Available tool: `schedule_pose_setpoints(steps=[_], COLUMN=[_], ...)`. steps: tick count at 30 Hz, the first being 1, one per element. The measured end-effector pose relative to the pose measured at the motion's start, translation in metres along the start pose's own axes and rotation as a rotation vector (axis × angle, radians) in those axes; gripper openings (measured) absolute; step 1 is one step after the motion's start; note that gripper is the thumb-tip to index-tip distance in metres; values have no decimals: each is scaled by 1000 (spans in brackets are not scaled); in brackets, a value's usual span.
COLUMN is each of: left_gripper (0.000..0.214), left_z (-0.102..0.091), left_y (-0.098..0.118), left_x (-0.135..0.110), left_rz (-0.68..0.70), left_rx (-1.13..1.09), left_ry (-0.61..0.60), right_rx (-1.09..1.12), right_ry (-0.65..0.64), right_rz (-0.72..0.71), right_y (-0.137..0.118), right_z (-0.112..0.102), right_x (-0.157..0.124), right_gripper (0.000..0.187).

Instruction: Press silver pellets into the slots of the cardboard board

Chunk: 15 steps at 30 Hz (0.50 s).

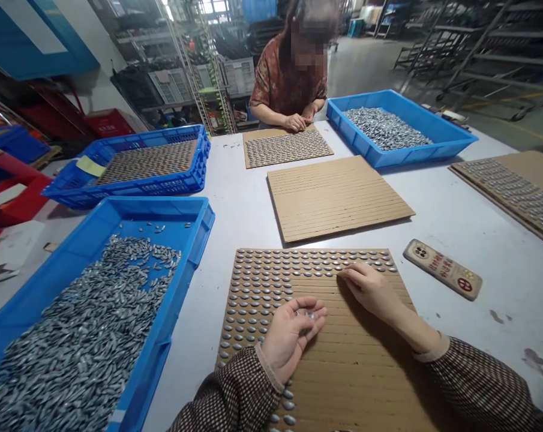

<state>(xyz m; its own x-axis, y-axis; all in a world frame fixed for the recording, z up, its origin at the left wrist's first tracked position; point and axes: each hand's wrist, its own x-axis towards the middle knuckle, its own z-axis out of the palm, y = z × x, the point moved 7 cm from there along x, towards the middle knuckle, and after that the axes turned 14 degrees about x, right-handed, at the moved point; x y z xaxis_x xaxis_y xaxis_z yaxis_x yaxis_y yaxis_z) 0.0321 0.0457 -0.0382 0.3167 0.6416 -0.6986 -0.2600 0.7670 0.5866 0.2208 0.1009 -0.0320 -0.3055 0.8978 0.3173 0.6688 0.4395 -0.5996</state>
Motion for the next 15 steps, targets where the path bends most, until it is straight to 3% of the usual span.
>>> schedule_pose_setpoints(steps=[10,15], left_gripper=[34,31], left_z=[5,9], left_y=[3,6], left_x=[1,1], left_rz=[17,32], left_rx=[-19,-85], left_ry=[-51,-110], right_rx=[-114,29], right_ry=[-38,-36], right_rz=[-4,-28], right_y=[-3,-42], right_z=[-1,-7], right_x=[2,1], right_gripper=[28,24])
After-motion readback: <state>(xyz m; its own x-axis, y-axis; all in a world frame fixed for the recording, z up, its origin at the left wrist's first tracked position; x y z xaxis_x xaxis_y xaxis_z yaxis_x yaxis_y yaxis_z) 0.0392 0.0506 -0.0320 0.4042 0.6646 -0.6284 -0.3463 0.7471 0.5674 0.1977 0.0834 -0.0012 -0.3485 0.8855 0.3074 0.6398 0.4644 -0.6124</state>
